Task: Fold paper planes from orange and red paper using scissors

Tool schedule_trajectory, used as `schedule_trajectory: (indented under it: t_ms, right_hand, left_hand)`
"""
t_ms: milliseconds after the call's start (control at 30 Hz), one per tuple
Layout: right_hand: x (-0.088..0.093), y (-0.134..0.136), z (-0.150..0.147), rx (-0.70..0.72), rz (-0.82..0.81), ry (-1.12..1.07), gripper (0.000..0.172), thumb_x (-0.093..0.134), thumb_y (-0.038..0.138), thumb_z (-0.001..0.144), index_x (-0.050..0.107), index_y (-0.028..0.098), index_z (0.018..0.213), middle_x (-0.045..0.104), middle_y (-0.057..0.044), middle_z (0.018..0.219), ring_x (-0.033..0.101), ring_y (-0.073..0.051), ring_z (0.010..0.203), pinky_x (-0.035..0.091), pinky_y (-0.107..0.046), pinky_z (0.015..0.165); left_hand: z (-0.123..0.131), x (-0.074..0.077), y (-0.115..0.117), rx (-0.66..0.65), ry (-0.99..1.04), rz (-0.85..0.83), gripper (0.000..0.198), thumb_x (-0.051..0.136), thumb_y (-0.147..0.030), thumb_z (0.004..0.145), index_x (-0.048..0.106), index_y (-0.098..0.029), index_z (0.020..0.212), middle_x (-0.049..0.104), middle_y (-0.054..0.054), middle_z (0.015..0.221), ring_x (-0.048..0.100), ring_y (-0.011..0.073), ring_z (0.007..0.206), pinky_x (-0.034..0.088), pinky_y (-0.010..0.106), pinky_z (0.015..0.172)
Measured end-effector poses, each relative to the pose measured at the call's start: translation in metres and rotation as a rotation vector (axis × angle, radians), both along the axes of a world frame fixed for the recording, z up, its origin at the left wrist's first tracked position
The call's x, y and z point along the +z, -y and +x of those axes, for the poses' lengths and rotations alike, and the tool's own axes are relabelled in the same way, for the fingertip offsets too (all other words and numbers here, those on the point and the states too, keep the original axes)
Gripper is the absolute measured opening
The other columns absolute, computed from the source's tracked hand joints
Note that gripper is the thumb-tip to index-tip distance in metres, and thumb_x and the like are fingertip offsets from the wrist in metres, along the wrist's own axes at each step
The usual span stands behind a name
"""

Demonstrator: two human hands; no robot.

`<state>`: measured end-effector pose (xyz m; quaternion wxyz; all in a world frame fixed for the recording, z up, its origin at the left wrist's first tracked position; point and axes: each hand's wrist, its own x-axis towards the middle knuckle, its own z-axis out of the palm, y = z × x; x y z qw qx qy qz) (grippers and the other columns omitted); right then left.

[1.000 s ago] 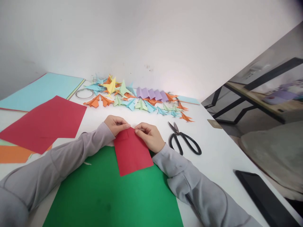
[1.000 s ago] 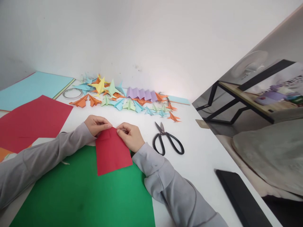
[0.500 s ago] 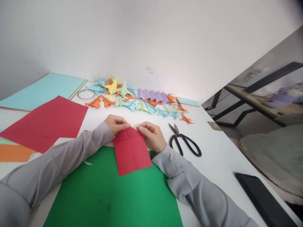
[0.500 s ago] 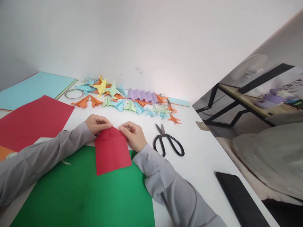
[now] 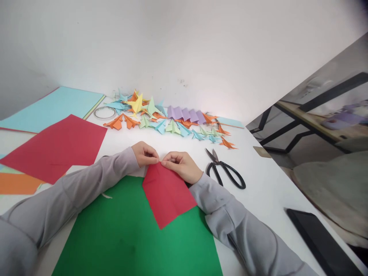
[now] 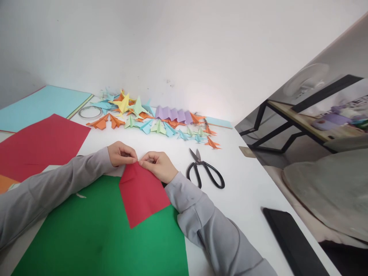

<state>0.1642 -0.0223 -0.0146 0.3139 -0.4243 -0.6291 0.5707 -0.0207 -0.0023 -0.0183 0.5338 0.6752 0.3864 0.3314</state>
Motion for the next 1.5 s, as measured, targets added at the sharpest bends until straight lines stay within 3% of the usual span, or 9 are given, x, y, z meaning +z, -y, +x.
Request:
schedule_trajectory:
  t_ms: [300, 633, 800, 933, 1167, 1333, 1500]
  right_hand:
    - [-0.003, -0.003, 0.006, 0.0, -0.069, -0.07, 0.03, 0.074, 0.041, 0.059, 0.059, 0.015, 0.061, 0.051, 0.005, 0.046, 0.039, -0.006, 0.042, 0.026, -0.02, 0.043]
    - [-0.005, -0.002, 0.005, -0.07, -0.053, -0.131, 0.028, 0.075, 0.039, 0.059, 0.06, 0.016, 0.061, 0.053, 0.005, 0.048, 0.041, -0.006, 0.042, 0.028, -0.021, 0.044]
    - [-0.006, -0.001, 0.004, -0.121, -0.012, -0.223, 0.025, 0.073, 0.039, 0.063, 0.059, 0.017, 0.063, 0.054, 0.005, 0.05, 0.04, -0.006, 0.043, 0.029, -0.021, 0.044]
    - [-0.005, -0.002, 0.003, -0.068, 0.011, -0.174, 0.029, 0.07, 0.044, 0.066, 0.059, 0.017, 0.064, 0.053, 0.005, 0.053, 0.039, -0.007, 0.046, 0.03, -0.021, 0.047]
    - [-0.006, -0.001, -0.001, 0.027, 0.276, 0.12, 0.037, 0.057, 0.053, 0.075, 0.055, 0.017, 0.066, 0.051, 0.002, 0.059, 0.041, -0.01, 0.054, 0.033, -0.025, 0.053]
    - [-0.011, 0.003, -0.001, -0.052, 0.376, 0.143, 0.032, 0.051, 0.048, 0.081, 0.05, 0.019, 0.068, 0.047, 0.003, 0.057, 0.039, -0.01, 0.051, 0.032, -0.024, 0.05]
    - [-0.011, 0.004, -0.004, -0.065, 0.391, 0.142, 0.028, 0.05, 0.045, 0.082, 0.048, 0.02, 0.07, 0.049, 0.003, 0.06, 0.042, -0.011, 0.054, 0.034, -0.025, 0.052]
  left_hand:
    - [-0.005, 0.009, -0.002, -0.032, 0.019, -0.078, 0.012, 0.066, -0.023, 0.058, 0.071, -0.012, 0.061, 0.062, 0.0, 0.051, 0.053, 0.0099, 0.051, 0.041, 0.02, 0.052]
    - [0.0, 0.015, 0.002, 0.049, 0.057, -0.154, 0.017, 0.067, -0.027, 0.061, 0.064, -0.012, 0.054, 0.056, -0.002, 0.044, 0.048, 0.0072, 0.045, 0.037, 0.019, 0.047]
    - [0.0, 0.014, 0.003, 0.049, 0.113, -0.222, 0.015, 0.066, -0.027, 0.061, 0.064, -0.013, 0.059, 0.056, -0.003, 0.048, 0.047, 0.007, 0.046, 0.034, 0.018, 0.046]
    - [0.003, 0.008, 0.006, -0.015, 0.108, -0.217, 0.017, 0.064, -0.03, 0.062, 0.063, -0.013, 0.059, 0.055, -0.003, 0.05, 0.046, 0.0073, 0.049, 0.035, 0.02, 0.05]
    - [0.009, -0.004, 0.009, -0.075, -0.121, 0.022, 0.022, 0.061, -0.033, 0.063, 0.063, -0.012, 0.056, 0.043, -0.005, 0.046, 0.036, 0.0075, 0.05, 0.026, 0.023, 0.049]
    - [0.011, -0.002, 0.009, -0.043, -0.084, -0.073, 0.024, 0.057, -0.035, 0.063, 0.06, -0.013, 0.054, 0.048, -0.004, 0.049, 0.041, 0.0091, 0.052, 0.032, 0.023, 0.052]
    - [0.012, 0.002, 0.011, 0.004, -0.079, -0.065, 0.021, 0.055, -0.032, 0.062, 0.06, -0.014, 0.052, 0.05, -0.003, 0.048, 0.043, 0.0098, 0.053, 0.034, 0.023, 0.053]
